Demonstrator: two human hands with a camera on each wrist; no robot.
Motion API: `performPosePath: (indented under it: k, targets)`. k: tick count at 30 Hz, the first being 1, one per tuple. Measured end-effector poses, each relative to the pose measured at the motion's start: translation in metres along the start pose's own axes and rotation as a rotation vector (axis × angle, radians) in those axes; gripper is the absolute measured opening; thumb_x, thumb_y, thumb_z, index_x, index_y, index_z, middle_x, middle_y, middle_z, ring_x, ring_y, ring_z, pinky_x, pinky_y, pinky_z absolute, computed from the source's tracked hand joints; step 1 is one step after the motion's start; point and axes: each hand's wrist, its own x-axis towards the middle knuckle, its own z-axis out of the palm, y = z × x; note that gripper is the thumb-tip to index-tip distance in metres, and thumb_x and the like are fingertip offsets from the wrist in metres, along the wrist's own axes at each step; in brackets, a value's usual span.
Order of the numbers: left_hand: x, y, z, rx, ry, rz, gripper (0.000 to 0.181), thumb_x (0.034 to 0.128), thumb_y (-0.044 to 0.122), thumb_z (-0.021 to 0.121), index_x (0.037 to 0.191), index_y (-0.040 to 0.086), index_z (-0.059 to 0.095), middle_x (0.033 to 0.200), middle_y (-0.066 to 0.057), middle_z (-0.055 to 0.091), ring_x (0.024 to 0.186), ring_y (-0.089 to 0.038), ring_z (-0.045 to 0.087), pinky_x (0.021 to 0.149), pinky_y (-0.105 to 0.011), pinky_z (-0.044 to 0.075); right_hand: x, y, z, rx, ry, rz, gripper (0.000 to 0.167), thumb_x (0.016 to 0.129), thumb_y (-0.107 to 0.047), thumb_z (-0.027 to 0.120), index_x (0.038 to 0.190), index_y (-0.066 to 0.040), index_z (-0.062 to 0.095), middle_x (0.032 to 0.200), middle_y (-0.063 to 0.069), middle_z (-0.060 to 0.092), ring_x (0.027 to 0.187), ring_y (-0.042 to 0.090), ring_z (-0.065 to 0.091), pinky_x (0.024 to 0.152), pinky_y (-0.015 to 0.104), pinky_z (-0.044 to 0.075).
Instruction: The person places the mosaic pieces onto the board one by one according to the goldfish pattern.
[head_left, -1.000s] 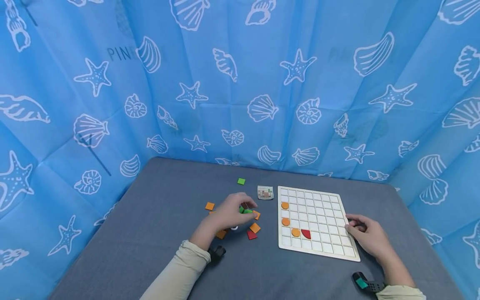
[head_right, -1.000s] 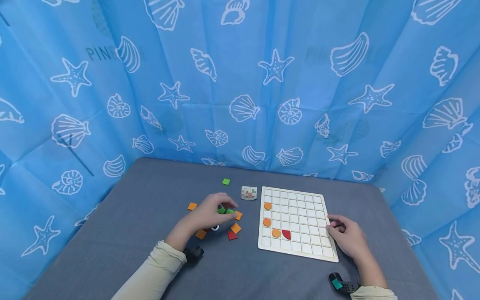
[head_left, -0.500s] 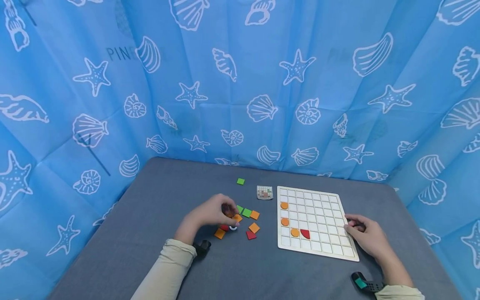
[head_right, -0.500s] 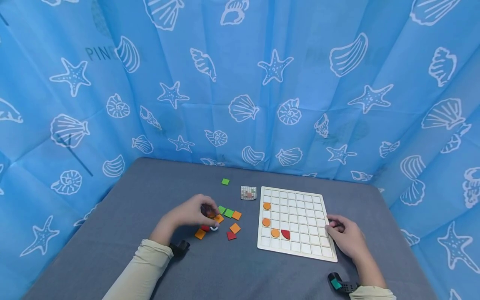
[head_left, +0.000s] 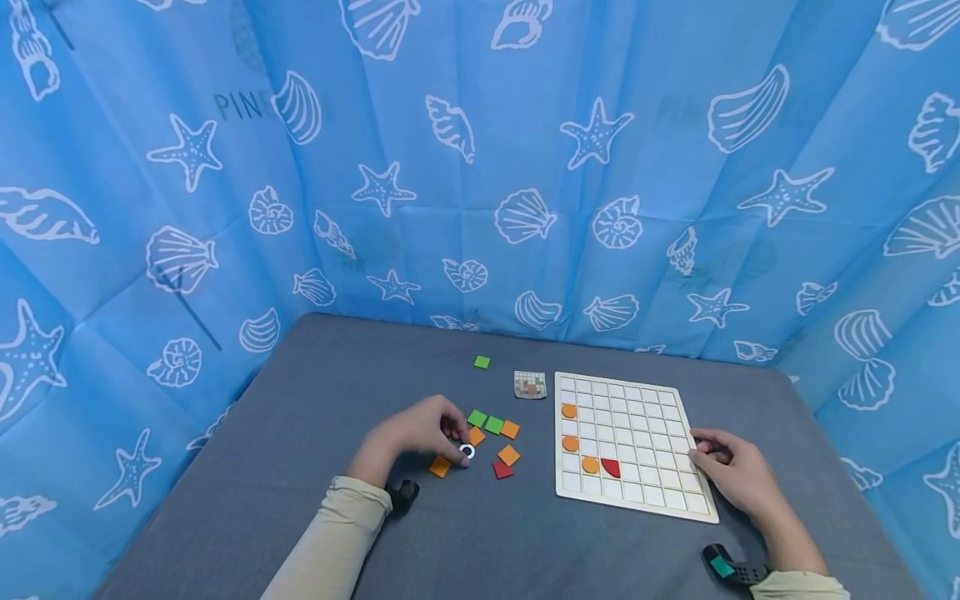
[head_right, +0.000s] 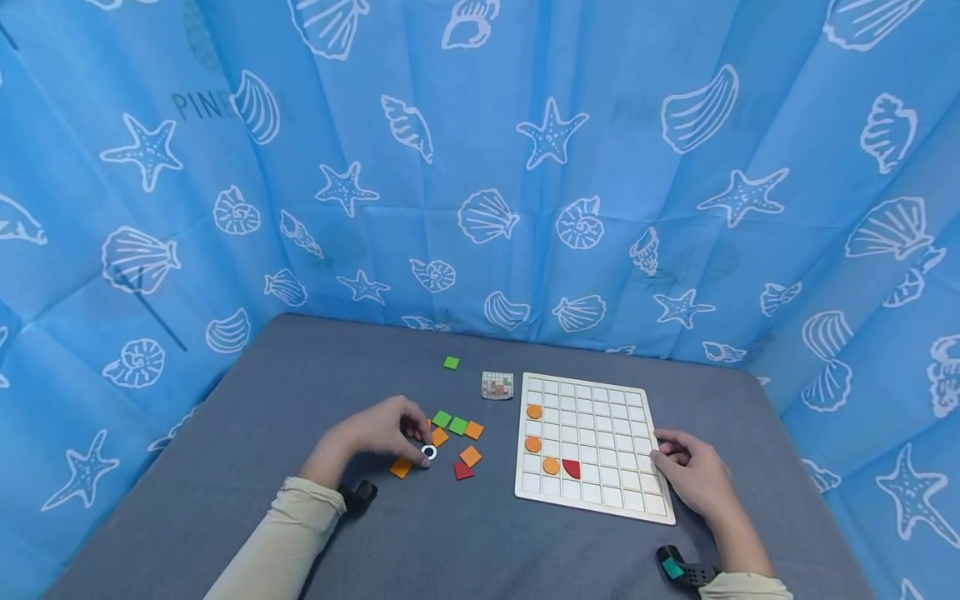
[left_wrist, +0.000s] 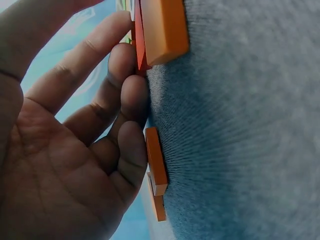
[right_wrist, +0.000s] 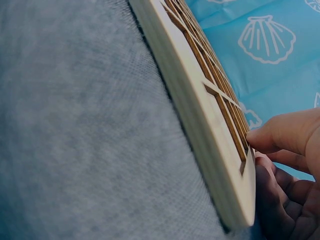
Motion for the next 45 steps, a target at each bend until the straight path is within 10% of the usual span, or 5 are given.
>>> performPosePath:
  k: [27, 45]
  targets:
    - [0.002, 0.015, -0.002, -0.063, 0.041, 0.086, 0.015, 0.087, 0.009, 0.085, 0.1, 0.013, 0.079, 0.095, -0.002, 0.072, 0.083, -0.017, 0.062, 0.075, -0.031, 0.054, 0.001, -0.003, 0.0, -0.005, 0.024, 0.002, 0.047, 0.104, -0.018, 0.064, 0.142, 0.008, 0.058, 0.111, 0.015, 0.065, 0.081, 0.01, 0.053, 0.066, 0.025, 0.043]
    - [0.064, 0.071, 0.052, -0.086, 0.075, 0.368, 0.018, 0.0873, 0.01, 0.085, 0.105, 0.009, 0.08, 0.103, -0.006, 0.074, 0.084, -0.007, 0.065, 0.078, -0.022, 0.057, 0.0, 0.001, 0.001, 0.002, 0.014, 0.005, 0.047, 0.104, -0.019, 0.066, 0.142, 0.008, 0.059, 0.111, 0.014, 0.065, 0.081, 0.009, 0.052, 0.066, 0.025, 0.043]
